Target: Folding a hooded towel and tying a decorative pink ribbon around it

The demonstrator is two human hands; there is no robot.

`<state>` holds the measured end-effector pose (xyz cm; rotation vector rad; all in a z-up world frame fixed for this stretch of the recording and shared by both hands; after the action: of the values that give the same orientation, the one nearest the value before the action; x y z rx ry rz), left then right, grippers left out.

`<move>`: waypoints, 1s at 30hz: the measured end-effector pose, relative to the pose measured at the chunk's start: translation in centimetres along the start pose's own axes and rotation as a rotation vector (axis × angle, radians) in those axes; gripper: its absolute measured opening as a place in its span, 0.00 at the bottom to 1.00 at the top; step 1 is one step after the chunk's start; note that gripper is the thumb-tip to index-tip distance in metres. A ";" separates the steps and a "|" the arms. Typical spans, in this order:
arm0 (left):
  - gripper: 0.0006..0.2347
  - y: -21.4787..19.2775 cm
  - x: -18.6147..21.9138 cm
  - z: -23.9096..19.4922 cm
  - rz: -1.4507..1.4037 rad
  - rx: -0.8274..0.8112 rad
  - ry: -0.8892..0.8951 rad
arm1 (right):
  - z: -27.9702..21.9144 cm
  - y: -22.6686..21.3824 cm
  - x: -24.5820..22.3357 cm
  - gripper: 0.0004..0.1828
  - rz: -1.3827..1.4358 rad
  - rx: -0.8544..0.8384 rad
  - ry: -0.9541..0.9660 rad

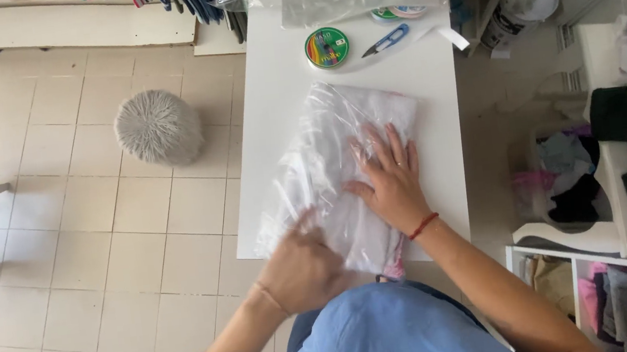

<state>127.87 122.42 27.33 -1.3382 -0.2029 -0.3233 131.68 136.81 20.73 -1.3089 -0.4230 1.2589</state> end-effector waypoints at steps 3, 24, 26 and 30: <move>0.19 -1.4 -6.3 -2.9 0.316 -0.104 -0.580 | 0.0 1.0 2.0 0.34 0.131 -0.070 -0.070; 0.10 -1.0 -19.0 -10.8 -0.135 0.705 -1.184 | -0.5 -0.3 2.5 0.22 0.460 -0.076 -0.091; 0.09 -1.7 -17.8 -10.1 -0.088 0.646 -1.165 | -0.4 -0.5 2.3 0.21 0.480 -0.082 -0.092; 0.12 1.4 -18.6 -10.9 -0.355 0.522 -1.210 | -0.5 -0.2 2.6 0.21 0.496 -0.085 -0.079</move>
<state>110.46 114.14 17.51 -0.8150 -1.4411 0.2831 133.13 138.83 19.75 -1.4933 -0.2114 1.7229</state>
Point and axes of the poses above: each hand's wrist, its own z-axis towards the middle knuckle, its own y-axis out of the palm, x = y × z, the point moved 5 cm from there along z, towards the middle knuckle, and after that the axes turned 4 degrees about x, right-handed, at the moved point
